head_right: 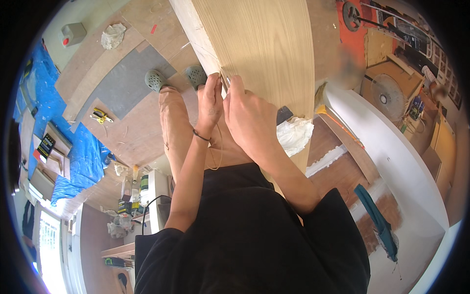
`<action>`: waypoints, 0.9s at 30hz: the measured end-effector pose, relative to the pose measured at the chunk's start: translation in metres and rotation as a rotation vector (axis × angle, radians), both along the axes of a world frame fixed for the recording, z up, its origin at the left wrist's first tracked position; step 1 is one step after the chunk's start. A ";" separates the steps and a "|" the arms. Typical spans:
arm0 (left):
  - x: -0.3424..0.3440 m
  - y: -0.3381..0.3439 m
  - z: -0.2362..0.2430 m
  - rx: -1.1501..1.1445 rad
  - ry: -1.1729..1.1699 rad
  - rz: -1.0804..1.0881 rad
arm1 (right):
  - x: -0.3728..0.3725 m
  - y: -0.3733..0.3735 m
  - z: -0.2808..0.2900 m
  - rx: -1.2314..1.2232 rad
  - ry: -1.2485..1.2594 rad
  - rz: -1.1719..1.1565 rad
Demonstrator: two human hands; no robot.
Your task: The person uses a utility knife to scrape the edge of a wooden board, removing a thin strip of material along the seam. The person holds the board steady with one hand while scraping with the other, working along the edge continuously.
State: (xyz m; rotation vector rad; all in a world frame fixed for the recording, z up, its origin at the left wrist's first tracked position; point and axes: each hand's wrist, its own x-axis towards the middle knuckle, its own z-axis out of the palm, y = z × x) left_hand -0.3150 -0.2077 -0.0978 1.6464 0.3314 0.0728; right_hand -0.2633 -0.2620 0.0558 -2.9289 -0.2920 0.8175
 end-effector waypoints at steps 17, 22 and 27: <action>0.000 0.002 0.000 -0.012 0.011 -0.001 | -0.004 -0.006 -0.006 0.086 -0.059 0.005; 0.000 0.000 -0.001 -0.024 -0.025 0.031 | -0.004 -0.008 -0.007 0.100 -0.074 0.015; -0.002 0.001 -0.003 -0.027 0.018 -0.005 | 0.000 -0.006 -0.007 0.074 -0.017 0.011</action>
